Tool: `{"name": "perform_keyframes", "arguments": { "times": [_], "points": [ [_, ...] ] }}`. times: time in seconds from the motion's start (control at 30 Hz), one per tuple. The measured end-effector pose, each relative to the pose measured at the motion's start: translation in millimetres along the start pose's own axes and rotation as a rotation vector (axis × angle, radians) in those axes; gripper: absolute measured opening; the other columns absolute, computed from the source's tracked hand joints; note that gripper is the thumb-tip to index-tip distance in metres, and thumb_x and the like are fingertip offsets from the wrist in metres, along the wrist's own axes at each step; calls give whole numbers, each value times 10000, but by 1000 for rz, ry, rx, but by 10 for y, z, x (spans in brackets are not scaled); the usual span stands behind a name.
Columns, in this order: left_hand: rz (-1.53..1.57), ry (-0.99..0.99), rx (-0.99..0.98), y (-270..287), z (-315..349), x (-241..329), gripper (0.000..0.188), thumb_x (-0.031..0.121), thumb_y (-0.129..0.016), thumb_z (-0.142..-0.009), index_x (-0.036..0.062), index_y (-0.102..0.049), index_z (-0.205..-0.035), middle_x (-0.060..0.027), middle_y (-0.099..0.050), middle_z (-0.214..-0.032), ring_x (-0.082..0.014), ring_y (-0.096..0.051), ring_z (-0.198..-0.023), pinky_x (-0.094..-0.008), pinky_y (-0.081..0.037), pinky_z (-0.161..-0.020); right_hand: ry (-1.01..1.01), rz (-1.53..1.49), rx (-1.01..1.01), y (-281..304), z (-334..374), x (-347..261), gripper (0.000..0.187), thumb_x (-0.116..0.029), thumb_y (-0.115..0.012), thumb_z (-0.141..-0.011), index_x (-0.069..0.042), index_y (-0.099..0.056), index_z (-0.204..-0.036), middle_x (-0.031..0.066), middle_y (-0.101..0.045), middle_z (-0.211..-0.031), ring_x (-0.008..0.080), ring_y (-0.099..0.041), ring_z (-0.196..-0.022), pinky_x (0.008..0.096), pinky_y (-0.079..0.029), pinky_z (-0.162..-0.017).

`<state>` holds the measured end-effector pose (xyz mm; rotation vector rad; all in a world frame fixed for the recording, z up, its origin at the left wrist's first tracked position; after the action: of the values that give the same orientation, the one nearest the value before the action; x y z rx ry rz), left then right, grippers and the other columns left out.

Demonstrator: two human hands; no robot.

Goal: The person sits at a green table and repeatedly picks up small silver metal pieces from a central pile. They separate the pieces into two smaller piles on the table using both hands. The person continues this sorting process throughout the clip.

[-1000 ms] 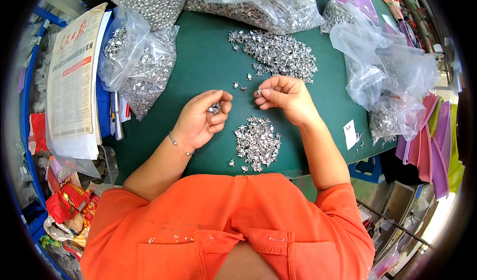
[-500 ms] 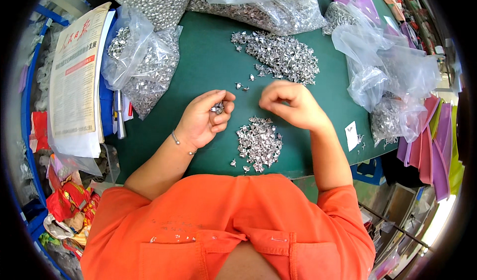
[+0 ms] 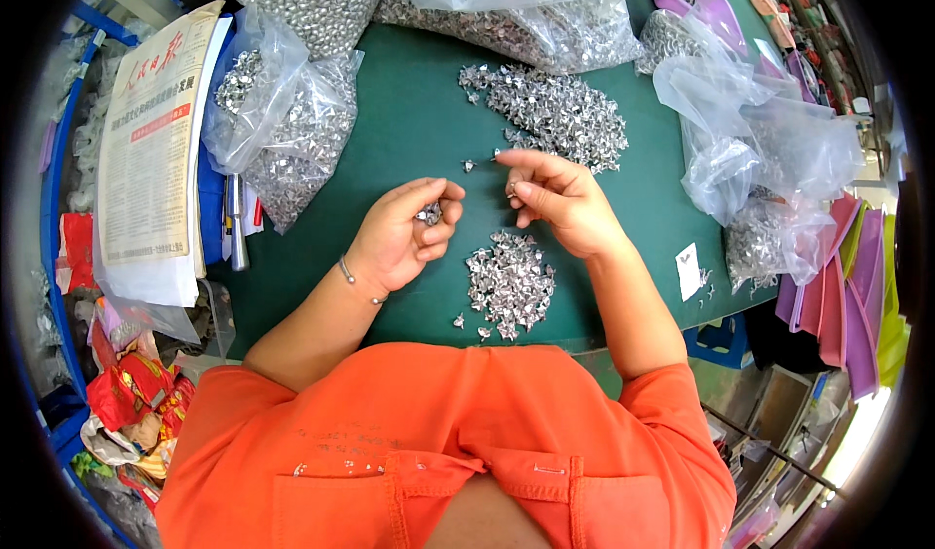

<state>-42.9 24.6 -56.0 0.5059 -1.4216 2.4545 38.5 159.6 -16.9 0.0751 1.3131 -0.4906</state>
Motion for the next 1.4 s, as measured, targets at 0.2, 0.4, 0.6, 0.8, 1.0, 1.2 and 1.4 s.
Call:
{"name": "perform_keyframes", "arguments": {
  "times": [0.2,0.4,0.6,0.8,1.0,1.2,1.4],
  "points": [
    [-6,-5,4,0,-7,1,228,198,-410,-933,13,-543,-949,-33,-504,-739,-46,-374,-488,-173,-296,-397,-117,-271,-20,64,66,152,158,-90,-512,-896,-3,-550,-1022,74,-600,-857,151,-613,-747,265,-533,-621],
    [0,-5,-4,0,-14,4,225,196,-412,-933,13,-542,-951,-34,-505,-739,-45,-378,-485,-172,-292,-389,-149,-357,-36,74,107,154,157,-88,-499,-899,9,-505,-1023,115,-607,-841,177,-625,-711,283,-540,-617],
    [5,-8,-5,-2,-2,8,223,195,-413,-932,14,-542,-951,-36,-508,-739,-45,-380,-492,-172,-297,-395,-26,-20,-221,34,198,-70,93,-1,-522,-845,28,-568,-920,114,-622,-877,203,-615,-805,288,-509,-722],
    [5,-3,-21,-11,-10,0,222,197,-415,-932,14,-541,-951,-35,-507,-746,-49,-375,-492,-174,-296,-399,352,794,-79,-179,-38,-380,108,6,-606,-730,-2,-622,-837,107,-588,-772,224,-594,-761,306,-464,-686],
    [11,1,-1,0,6,8,217,197,-417,-931,18,-538,-949,-33,-506,-748,-51,-368,-495,-176,-290,-400,688,1049,112,-414,-209,-229,168,27,-617,-723,-6,-605,-887,138,-565,-858,302,-573,-757,329,-471,-651],
    [5,-1,-1,-15,7,0,219,197,-423,-929,14,-541,-948,-33,-506,-746,-48,-368,-495,-174,-290,-399,305,424,99,-129,-106,-144,313,75,-594,-735,-26,-550,-1028,50,-556,-899,119,-555,-853,241,-464,-701],
    [-8,-7,4,-11,-1,7,224,195,-421,-929,10,-548,-948,-34,-506,-742,-46,-372,-494,-171,-290,-398,345,151,42,-86,32,-180,372,111,-576,-749,-35,-501,-1083,41,-518,-975,104,-516,-921,235,-451,-731]
  ]
}}
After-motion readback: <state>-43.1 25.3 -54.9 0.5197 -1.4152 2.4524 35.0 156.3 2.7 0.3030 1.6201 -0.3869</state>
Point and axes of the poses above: each hand's wrist, its own z-axis away from the middle knuckle, its own y-axis out of the back of the hand, x = y × z, the point moved 7 cm from there along -z, towards the middle knuckle
